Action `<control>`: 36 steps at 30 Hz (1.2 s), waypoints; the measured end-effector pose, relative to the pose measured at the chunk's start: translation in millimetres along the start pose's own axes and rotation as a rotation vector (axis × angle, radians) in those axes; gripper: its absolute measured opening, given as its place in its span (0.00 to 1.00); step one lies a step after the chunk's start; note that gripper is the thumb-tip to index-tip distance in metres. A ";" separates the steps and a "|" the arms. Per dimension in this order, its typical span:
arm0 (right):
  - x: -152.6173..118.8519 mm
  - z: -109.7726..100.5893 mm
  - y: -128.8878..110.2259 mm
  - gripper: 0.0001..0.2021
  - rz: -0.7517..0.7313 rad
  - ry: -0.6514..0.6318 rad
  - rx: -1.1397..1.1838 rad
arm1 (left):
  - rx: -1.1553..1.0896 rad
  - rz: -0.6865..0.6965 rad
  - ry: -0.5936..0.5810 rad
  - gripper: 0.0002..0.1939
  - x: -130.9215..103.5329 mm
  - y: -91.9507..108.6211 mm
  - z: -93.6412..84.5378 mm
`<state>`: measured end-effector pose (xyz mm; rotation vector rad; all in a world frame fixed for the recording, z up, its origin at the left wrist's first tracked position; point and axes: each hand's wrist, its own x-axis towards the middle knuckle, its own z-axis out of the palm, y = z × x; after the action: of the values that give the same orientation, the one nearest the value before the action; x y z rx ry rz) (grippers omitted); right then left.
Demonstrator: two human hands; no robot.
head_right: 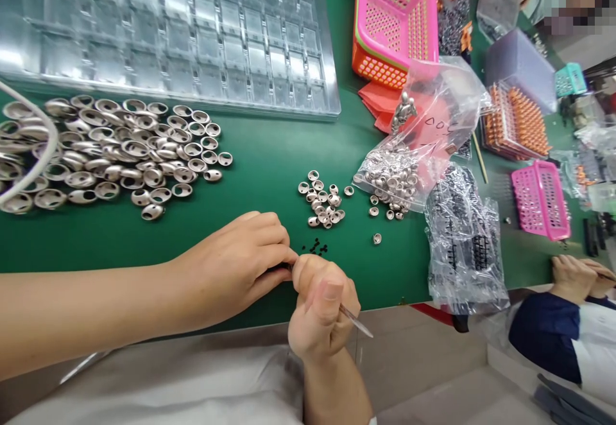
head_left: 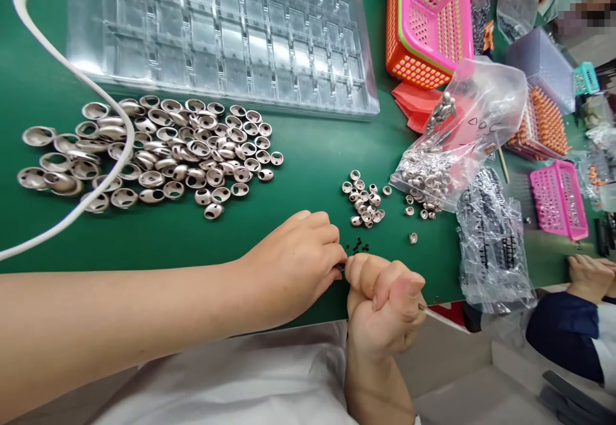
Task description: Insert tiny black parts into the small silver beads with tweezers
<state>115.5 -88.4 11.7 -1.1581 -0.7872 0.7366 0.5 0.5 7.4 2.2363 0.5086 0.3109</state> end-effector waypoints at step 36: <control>4.1 -1.0 -0.9 0.25 0.045 0.048 0.098 | -0.018 -0.025 -0.050 0.06 0.8 0.3 -3.2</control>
<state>118.7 -85.7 12.9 -1.1046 -0.6793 0.7737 0.1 2.8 9.7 2.2132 0.5053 0.2450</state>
